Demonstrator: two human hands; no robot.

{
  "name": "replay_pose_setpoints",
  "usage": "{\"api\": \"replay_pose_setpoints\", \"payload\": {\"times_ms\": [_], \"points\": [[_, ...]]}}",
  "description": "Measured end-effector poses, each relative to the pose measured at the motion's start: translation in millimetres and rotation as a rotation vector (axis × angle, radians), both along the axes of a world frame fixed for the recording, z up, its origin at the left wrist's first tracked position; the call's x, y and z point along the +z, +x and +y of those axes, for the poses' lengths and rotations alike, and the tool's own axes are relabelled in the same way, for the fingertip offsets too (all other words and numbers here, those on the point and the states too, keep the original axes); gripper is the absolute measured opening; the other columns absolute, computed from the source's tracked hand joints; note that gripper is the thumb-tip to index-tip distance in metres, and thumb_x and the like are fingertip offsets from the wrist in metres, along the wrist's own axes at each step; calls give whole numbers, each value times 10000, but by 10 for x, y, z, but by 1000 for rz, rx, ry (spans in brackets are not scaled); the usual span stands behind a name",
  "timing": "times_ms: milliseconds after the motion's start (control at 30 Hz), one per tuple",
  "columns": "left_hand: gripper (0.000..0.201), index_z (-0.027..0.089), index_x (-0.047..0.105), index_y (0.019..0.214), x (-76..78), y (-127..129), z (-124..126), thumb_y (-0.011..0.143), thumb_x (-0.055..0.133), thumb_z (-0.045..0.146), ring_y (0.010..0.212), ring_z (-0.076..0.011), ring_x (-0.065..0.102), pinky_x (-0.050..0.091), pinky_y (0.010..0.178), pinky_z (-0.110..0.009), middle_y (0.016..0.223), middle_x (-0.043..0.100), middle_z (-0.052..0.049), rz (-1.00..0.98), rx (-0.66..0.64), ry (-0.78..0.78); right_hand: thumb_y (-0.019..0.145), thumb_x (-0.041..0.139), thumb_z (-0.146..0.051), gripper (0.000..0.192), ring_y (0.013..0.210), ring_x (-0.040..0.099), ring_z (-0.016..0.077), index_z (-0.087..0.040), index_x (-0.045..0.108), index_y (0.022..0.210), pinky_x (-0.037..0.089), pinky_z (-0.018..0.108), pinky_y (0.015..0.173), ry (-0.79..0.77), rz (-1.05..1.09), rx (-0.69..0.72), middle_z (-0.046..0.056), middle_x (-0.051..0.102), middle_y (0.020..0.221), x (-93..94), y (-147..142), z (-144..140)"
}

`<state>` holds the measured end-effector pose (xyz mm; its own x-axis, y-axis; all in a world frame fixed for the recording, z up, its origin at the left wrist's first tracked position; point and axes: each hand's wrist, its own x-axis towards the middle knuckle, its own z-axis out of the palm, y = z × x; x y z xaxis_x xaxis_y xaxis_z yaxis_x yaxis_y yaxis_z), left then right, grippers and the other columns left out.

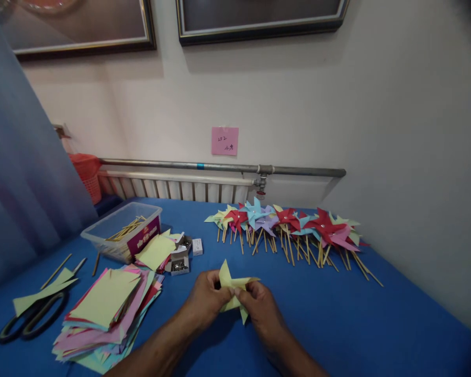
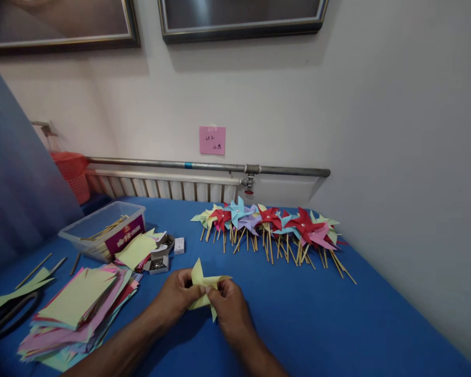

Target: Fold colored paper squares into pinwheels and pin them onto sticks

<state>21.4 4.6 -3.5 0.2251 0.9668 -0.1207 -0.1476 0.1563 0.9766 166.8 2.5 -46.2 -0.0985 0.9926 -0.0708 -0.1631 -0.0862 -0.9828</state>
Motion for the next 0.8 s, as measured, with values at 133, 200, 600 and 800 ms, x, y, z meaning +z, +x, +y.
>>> {"api": "replay_pose_setpoints", "payload": {"times_ms": [133, 200, 600, 800], "points": [[341, 111, 763, 733, -7, 14, -9, 567, 892, 379, 548, -113, 511, 389, 562, -227, 611, 656, -11, -19, 0, 22, 665, 863, -583, 470, 715, 717, 253, -173, 757, 869, 540, 352, 700, 9, 14, 35, 59, 778, 766, -31, 12, 17], [331, 111, 766, 733, -7, 22, -11, 571, 890, 372, 549, -111, 516, 390, 562, -223, 615, 663, -12, -21, 1, 20, 660, 866, -580, 473, 741, 724, 264, -172, 758, 874, 545, 353, 704, 7, 18, 39, 62, 776, 766, -81, 22, 40], [368, 99, 768, 697, -2, 18, -19, 535, 925, 391, 524, -96, 509, 367, 546, -213, 590, 669, -27, -85, -17, -40, 676, 848, -619, 516, 780, 728, 283, -168, 761, 912, 547, 355, 690, 21, 30, 34, 78, 783, 805, -261, 40, 96], [370, 74, 759, 710, -20, -11, 24, 488, 887, 340, 531, -123, 565, 412, 558, -231, 608, 699, -70, -78, 51, -118, 632, 863, -681, 561, 697, 698, 236, -182, 736, 856, 522, 323, 650, 27, 53, 3, 60, 764, 755, -286, 34, 133]]}}
